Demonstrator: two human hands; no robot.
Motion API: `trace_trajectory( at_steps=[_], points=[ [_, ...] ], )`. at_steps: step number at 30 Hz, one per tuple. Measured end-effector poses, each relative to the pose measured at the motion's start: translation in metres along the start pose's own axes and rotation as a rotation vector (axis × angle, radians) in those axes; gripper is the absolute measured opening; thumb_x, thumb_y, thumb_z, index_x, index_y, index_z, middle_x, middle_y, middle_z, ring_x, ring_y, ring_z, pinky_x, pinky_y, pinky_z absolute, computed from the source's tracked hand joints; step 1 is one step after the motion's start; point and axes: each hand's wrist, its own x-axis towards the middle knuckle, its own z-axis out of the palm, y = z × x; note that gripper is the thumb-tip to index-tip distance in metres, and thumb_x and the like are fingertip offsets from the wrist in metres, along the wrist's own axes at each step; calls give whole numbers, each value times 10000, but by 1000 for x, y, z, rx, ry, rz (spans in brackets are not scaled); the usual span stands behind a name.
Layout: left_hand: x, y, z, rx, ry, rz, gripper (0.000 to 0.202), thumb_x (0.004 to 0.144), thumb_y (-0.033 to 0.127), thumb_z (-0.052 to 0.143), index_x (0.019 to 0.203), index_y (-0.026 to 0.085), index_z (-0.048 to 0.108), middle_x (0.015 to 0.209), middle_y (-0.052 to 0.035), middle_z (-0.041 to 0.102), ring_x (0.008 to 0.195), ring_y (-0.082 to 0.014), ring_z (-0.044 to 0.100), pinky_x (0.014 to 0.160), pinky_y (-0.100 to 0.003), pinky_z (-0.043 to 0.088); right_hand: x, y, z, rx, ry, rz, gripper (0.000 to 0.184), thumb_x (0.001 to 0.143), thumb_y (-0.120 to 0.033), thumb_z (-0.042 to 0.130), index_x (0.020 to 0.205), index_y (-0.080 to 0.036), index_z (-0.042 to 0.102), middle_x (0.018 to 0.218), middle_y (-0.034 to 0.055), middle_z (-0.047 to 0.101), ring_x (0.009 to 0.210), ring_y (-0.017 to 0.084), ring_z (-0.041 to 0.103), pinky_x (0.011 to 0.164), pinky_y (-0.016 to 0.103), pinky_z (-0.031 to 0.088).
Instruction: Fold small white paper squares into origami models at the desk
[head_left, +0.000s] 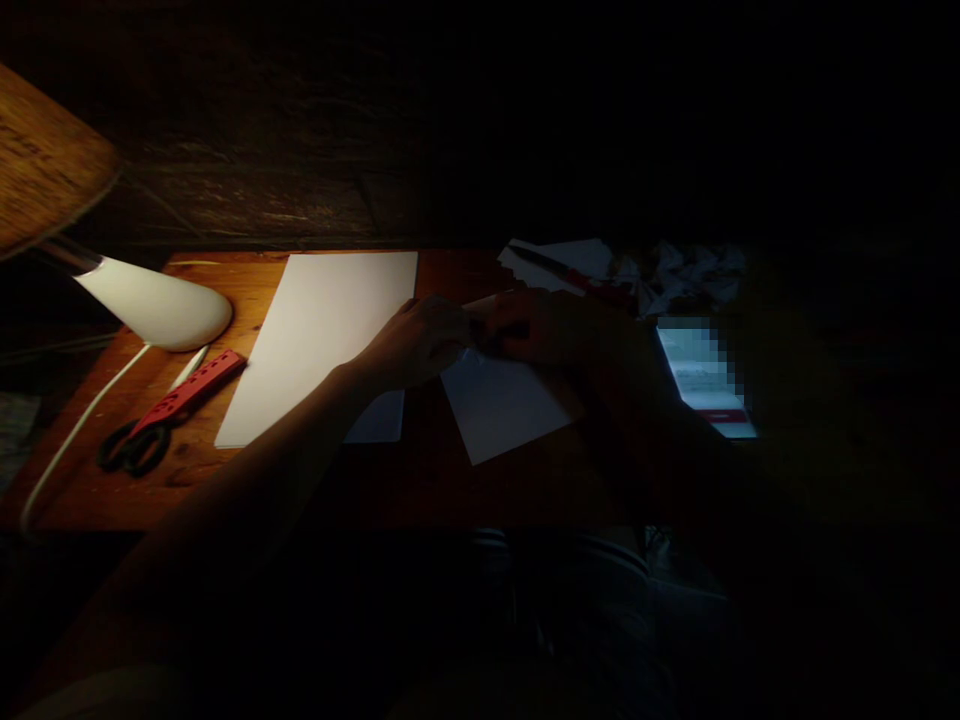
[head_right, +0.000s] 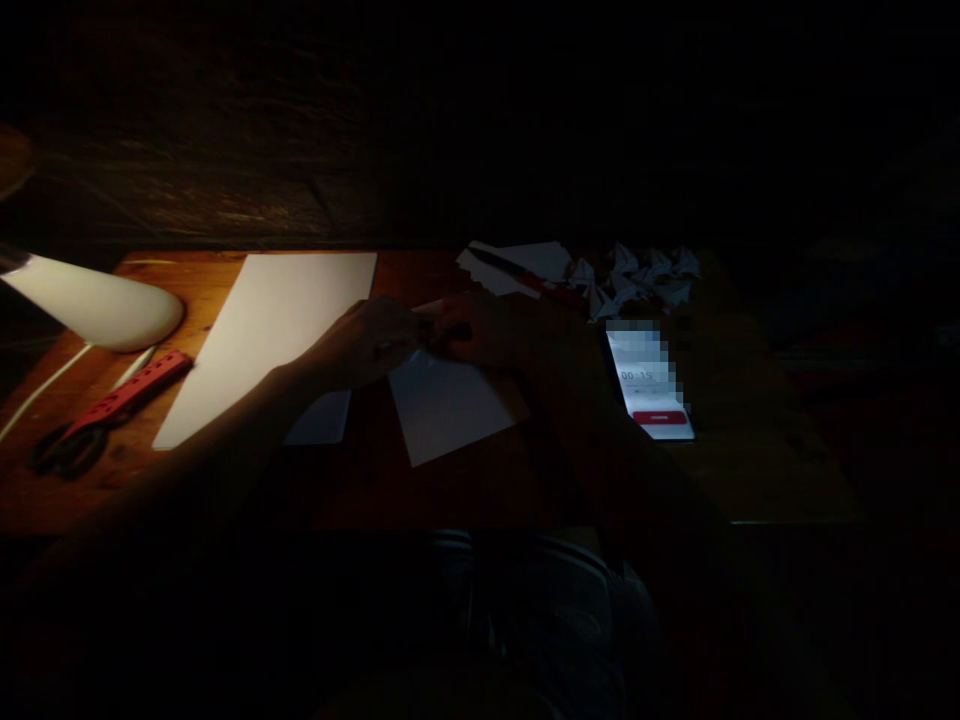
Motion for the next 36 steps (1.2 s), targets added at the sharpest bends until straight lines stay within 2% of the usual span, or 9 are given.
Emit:
trace_trajectory(
  at_steps=[7,14,19,26,32,36],
  points=[
    [2,0,-1,-8,8,11,224,962,260,571,1020,233,785,1149,-66,777,1144,-281,676,1002,-458,527,-6,-2,-7,-15,4,31,204,836,-142,640,905,-208,820,974,29,779,870,185,675,806,314,471],
    [1,-1,0,-9,10,24,229,969,256,559,1010,219,782,1142,-76,782,1134,-280,683,994,-457,534,-5,3,1,6,41,30,177,860,-196,705,970,-242,835,1085,31,792,982,207,701,886,336,490],
    [1,-1,1,-13,15,3,228,970,265,568,1022,225,786,1141,-76,781,1142,-283,683,1001,-464,533,-3,5,0,-3,12,35,196,852,-181,672,947,-232,836,1064,37,791,945,203,689,853,335,484],
    [1,-2,0,-33,9,-1,235,954,267,580,1034,248,800,1169,-62,783,1166,-278,679,1030,-470,522,-4,-7,-12,-31,-38,56,237,855,-160,621,952,-207,832,1025,33,784,876,175,664,806,310,458],
    [1,-2,0,-40,-3,-13,250,953,270,570,1046,237,800,1194,-76,782,1178,-290,673,1039,-481,515,-3,-9,-14,-49,-58,76,212,841,-148,615,901,-197,813,1012,41,774,868,180,652,797,308,453],
    [1,-1,-1,-4,-18,-19,254,955,264,556,1053,237,789,1186,-70,777,1161,-287,674,1018,-472,521,-2,-20,-16,-128,-132,101,178,841,-134,606,810,-180,775,1025,49,752,834,166,623,768,309,427]
  ],
)
